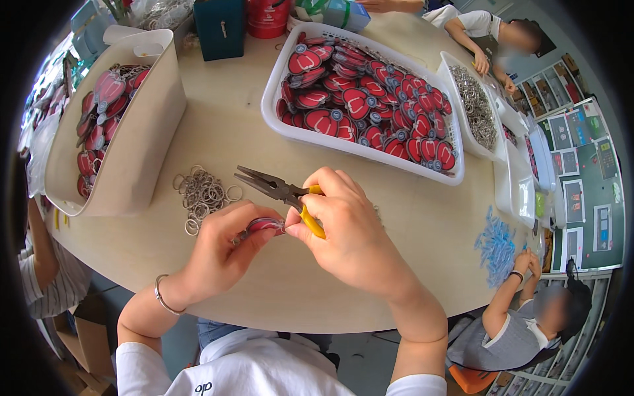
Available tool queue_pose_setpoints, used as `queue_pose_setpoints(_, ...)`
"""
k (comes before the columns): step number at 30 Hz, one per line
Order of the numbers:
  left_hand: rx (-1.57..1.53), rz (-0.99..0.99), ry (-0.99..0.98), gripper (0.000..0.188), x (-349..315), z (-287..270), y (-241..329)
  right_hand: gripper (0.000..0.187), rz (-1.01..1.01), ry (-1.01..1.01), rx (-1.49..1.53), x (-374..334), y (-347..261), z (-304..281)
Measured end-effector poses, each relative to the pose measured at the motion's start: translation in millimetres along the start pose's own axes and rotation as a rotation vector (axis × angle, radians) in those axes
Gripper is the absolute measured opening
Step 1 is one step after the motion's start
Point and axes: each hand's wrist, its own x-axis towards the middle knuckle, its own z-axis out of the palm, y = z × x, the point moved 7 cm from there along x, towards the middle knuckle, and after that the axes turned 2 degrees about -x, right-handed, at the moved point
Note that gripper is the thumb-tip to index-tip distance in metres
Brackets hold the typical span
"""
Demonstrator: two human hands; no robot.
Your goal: The person uses pliers to attach metal split rings to red heart-shaped keychain tags. They pick up a tag, thread a split ring through a hole, and secure it with pliers. The finished keychains are placed into a white bin on the table.
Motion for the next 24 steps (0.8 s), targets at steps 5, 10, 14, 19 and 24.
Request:
queue_pose_setpoints(5,0.01,0.015,-0.046,0.011,0,1,0,0.013,-0.018,-0.035,-0.005,1,0,1)
queue_pose_setpoints(10,-0.079,-0.098,-0.108,0.01,0,3,-6,0.014,-0.084,-0.096,-0.082,2,-4,1)
queue_pose_setpoints(14,-0.118,-0.13,-0.139,0.01,2,5,-9,0.014,-0.079,-0.114,-0.068,4,-3,1)
queue_pose_setpoints(19,-0.107,-0.125,-0.217,0.009,2,8,-11,0.014,-0.044,-0.146,-0.033,5,5,4)
queue_pose_setpoints(24,-0.046,-0.048,-0.183,0.01,5,5,-6,0.012,0.101,-0.217,0.184,5,22,17)
